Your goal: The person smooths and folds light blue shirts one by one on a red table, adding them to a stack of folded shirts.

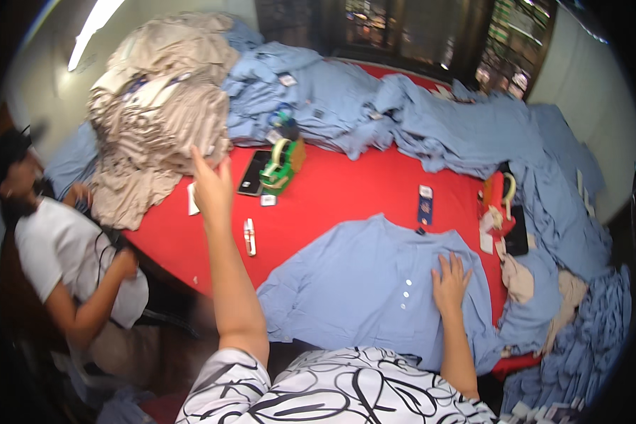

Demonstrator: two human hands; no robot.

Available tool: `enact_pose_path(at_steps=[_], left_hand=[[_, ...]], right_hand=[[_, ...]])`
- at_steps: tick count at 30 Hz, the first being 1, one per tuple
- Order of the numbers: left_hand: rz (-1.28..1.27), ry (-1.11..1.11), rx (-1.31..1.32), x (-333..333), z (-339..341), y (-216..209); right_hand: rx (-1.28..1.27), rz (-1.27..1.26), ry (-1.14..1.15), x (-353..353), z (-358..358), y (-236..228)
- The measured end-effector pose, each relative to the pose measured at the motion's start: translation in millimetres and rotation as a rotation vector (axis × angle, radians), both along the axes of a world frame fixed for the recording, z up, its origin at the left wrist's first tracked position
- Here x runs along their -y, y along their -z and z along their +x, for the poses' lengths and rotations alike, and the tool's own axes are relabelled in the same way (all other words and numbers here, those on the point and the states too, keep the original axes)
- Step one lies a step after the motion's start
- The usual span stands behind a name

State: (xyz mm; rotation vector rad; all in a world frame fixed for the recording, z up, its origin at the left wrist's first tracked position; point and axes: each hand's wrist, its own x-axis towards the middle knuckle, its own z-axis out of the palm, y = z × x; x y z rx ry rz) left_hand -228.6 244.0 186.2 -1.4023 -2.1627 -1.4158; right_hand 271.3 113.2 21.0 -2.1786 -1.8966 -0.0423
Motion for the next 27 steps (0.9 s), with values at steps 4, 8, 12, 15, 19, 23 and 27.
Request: enact_pose_path(at_steps=[4, 8, 12, 15, 19, 23, 27], left_hand=[[-0.322, 0.759, 0.107, 72, 148, 112], [-0.482, 0.926, -0.308, 65, 180, 167], [-0.437, 0.913, -0.355, 19, 182, 160], [-0.321, 0.854, -0.418, 24, 202, 158], [-0.135, 1.045, -0.232, 34, 245, 174], [-0.174, 1.073, -0.112, 21, 278, 171], [-0.183, 1.051, -0.234, -4, 292, 165]], right_hand=[[-0.087, 0.157, -0.038, -26, 4, 26], [0.014, 0.141, -0.138, -40, 9, 10], [-0.038, 0.116, -0.153, -54, 21, 1], [-0.212, 0.218, -0.158, -57, 14, 4], [-0.247, 0.401, -0.202, -60, -13, 15], [-0.256, 0.536, -0.274, -78, -25, 7], [-0.339, 0.324, -0.305, -97, -23, 3]])
